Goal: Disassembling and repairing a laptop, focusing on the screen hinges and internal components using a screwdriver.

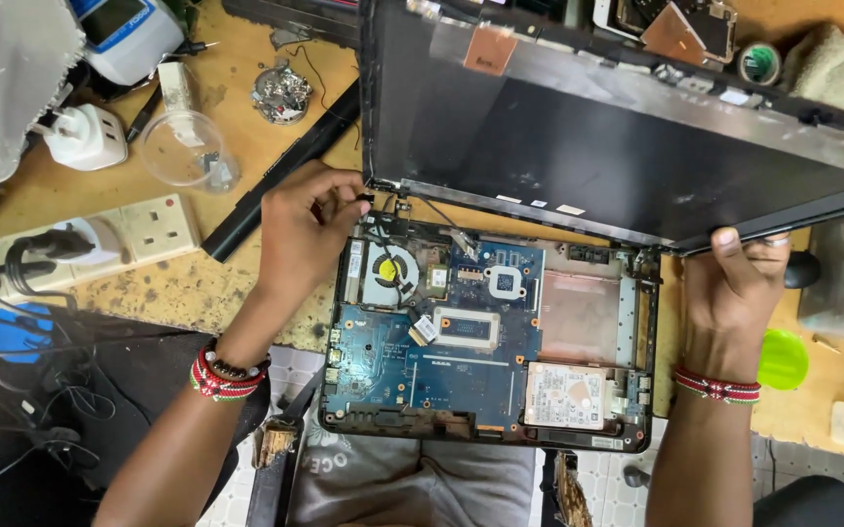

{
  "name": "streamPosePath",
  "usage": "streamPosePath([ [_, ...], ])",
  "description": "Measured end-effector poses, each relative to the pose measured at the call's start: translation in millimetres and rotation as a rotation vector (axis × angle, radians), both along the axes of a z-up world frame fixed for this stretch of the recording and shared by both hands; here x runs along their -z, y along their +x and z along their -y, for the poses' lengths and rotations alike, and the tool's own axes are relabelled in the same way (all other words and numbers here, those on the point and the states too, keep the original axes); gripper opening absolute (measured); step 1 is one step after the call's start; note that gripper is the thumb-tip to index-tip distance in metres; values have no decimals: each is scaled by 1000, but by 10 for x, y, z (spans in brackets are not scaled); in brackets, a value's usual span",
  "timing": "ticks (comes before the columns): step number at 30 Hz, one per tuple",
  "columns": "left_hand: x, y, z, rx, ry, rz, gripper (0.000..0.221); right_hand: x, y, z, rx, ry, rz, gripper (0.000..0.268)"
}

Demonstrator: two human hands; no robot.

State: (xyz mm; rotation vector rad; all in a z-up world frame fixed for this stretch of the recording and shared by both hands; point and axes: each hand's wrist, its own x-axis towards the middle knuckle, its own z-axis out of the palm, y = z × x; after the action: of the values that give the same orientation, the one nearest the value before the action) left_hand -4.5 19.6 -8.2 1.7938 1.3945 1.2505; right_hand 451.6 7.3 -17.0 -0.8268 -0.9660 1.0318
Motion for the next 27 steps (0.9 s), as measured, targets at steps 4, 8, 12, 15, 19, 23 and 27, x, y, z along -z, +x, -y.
streamPosePath([
  [4, 47, -20, -13, 5, 26, 31, 21, 72, 48, 18, 3, 24, 8, 53],
  [8, 25, -12, -24, -25, 64, 37, 20, 41, 0, 10, -76, 36, 18, 50],
  [12, 45, -9, -47, -47, 87, 12, 21, 82, 15, -5, -74, 47, 31, 50],
  [15, 8, -9, -54, -62, 110, -3, 21, 174, 96, -29, -72, 45, 13, 50],
  [19, -54, -30, -52, -61, 148, -63, 20, 56, -13, -32, -27, -7, 6, 45],
  [23, -104, -45, -28, -67, 176, -125, 21, 94, 39, -36, 9, -51, -12, 44],
  [27, -112, -18, 23, -13, 102, -136, 22, 117, 35, -60, -6, -39, -42, 36],
])
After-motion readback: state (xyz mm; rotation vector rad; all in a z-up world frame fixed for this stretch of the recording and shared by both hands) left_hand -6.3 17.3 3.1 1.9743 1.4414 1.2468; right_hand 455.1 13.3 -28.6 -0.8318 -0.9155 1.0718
